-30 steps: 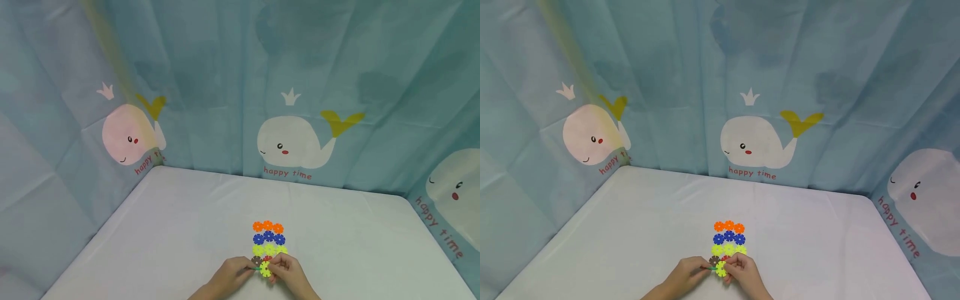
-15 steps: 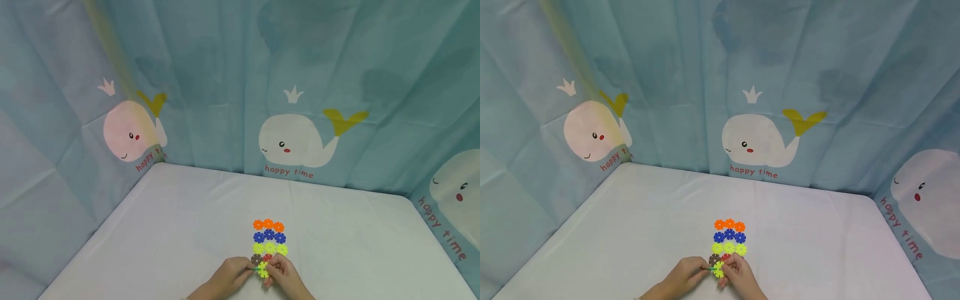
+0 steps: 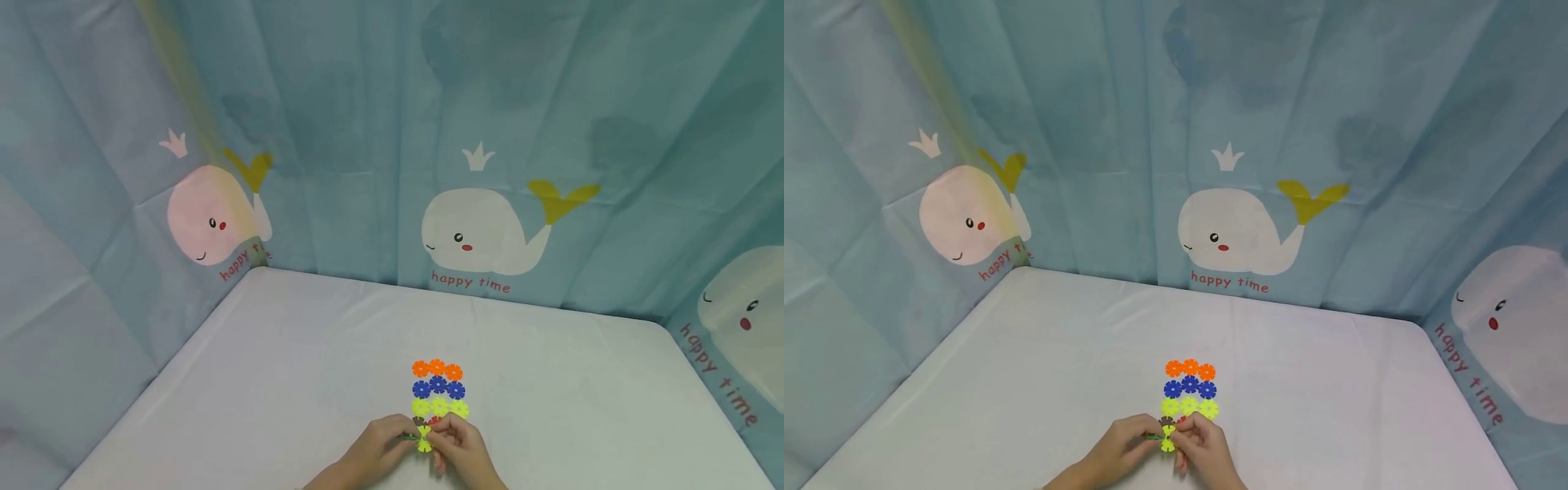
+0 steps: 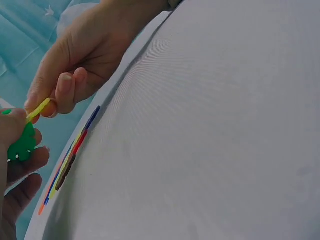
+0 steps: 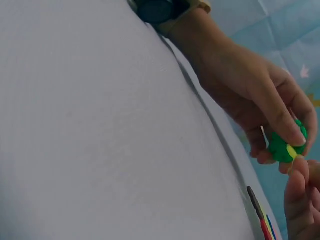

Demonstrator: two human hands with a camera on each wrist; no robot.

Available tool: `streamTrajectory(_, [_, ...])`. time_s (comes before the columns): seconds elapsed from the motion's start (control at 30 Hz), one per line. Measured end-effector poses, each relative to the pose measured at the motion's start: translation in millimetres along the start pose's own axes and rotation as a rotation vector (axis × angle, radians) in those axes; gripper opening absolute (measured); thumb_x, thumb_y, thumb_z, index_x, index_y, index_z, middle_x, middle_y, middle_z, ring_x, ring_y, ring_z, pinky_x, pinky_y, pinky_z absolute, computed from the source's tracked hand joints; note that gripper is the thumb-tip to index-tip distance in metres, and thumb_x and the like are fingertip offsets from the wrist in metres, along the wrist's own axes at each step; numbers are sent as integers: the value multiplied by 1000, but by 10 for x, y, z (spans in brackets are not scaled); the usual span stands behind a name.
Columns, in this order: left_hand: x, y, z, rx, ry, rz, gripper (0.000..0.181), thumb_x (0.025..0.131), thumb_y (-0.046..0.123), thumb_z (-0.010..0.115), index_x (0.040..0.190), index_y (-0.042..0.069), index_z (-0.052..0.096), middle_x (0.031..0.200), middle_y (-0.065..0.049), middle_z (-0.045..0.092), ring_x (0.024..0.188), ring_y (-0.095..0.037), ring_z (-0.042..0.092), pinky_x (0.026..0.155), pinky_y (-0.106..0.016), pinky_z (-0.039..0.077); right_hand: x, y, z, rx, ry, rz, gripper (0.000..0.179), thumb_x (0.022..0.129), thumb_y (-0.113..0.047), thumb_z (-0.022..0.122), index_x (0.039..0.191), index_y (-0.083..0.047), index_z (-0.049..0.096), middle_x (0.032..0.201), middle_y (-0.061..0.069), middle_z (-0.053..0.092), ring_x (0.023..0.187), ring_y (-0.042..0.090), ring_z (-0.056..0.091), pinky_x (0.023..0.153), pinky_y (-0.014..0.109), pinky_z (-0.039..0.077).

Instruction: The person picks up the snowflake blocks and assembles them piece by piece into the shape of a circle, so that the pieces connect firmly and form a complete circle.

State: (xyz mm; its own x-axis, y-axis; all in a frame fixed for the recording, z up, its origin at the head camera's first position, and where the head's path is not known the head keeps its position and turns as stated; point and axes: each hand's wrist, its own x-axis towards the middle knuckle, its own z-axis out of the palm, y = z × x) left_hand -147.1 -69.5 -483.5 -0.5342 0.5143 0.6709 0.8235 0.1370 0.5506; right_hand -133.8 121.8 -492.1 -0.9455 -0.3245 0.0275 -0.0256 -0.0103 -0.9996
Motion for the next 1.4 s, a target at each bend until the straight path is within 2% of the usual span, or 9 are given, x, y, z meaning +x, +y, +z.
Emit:
streamTrajectory(0.07, [27, 58, -49, -36, 26, -34, 15, 76, -10, 62, 86, 1, 60, 83, -7, 63, 77, -14, 60, 69, -21, 46, 22, -3, 29, -89, 29, -52, 15, 89, -10, 55, 93, 4, 56, 69, 10, 59, 50, 9, 51, 47, 23, 46])
streamTrajectory(0.13, [53, 109, -92, -84, 56, -110, 12, 77, -10, 62, 85, -1, 61, 80, -9, 64, 72, -15, 60, 66, -23, 47, 45, -1, 40, -235, 62, -176, 12, 88, -11, 57, 95, -1, 60, 74, 5, 61, 56, 8, 53, 50, 23, 47])
streamTrajectory(0.33, [50, 116, -149, -338, 109, -495, 4, 84, -1, 59, 83, -4, 60, 79, -9, 63, 73, -15, 62, 67, -30, 50, 81, 51, 14, -758, 145, -658, 21, 75, -2, 69, 92, -15, 66, 93, -4, 64, 72, 4, 46, 60, 15, 40])
streamTrajectory(0.47, [33, 75, -173, -449, 133, -619, 9, 85, 1, 58, 84, -8, 58, 76, -15, 63, 69, -24, 63, 64, -36, 50, 103, 77, 16, -927, 114, -773, 20, 70, -7, 73, 88, -15, 69, 97, 0, 65, 73, 5, 41, 64, 11, 35])
streamTrajectory(0.6, [33, 75, -197, -468, 137, -654, 10, 86, 0, 56, 84, -9, 56, 72, -22, 62, 63, -29, 62, 61, -36, 50, 151, 55, 59, -1031, 99, -784, 18, 66, -12, 77, 82, -17, 71, 85, -8, 65, 69, 4, 41, 63, 12, 36])
streamTrajectory(0.83, [44, 70, -180, -540, 93, -674, 13, 88, 1, 52, 86, -12, 54, 70, -27, 60, 61, -22, 62, 61, -30, 50, 154, 26, 120, -1073, 79, -767, 21, 63, -6, 77, 80, -16, 68, 66, -11, 54, 59, 1, 38, 53, 7, 30])
streamTrajectory(1.13, [53, 63, -178, -624, 171, -794, 13, 89, 2, 51, 85, -11, 54, 71, -25, 60, 55, -11, 57, 54, -24, 49, 190, 77, 102, -1143, 194, -781, 27, 58, -19, 77, 82, -15, 66, 84, -9, 61, 71, 8, 42, 62, 23, 38])
streamTrajectory(1.23, [20, 3, -146, -620, 182, -829, 13, 89, 3, 51, 85, -8, 54, 71, -25, 60, 55, -12, 57, 54, -22, 48, 201, 106, 106, -1137, 178, -762, 28, 60, -19, 76, 86, -14, 66, 85, -9, 60, 73, 9, 39, 63, 24, 36])
streamTrajectory(1.4, [-40, -164, -20, -634, 198, -881, 12, 90, 7, 51, 85, -5, 54, 70, -17, 61, 56, -13, 56, 53, -21, 47, 185, 122, 80, -1140, 105, -622, 31, 69, -21, 73, 96, -12, 61, 91, -9, 53, 79, 9, 34, 66, 24, 36])
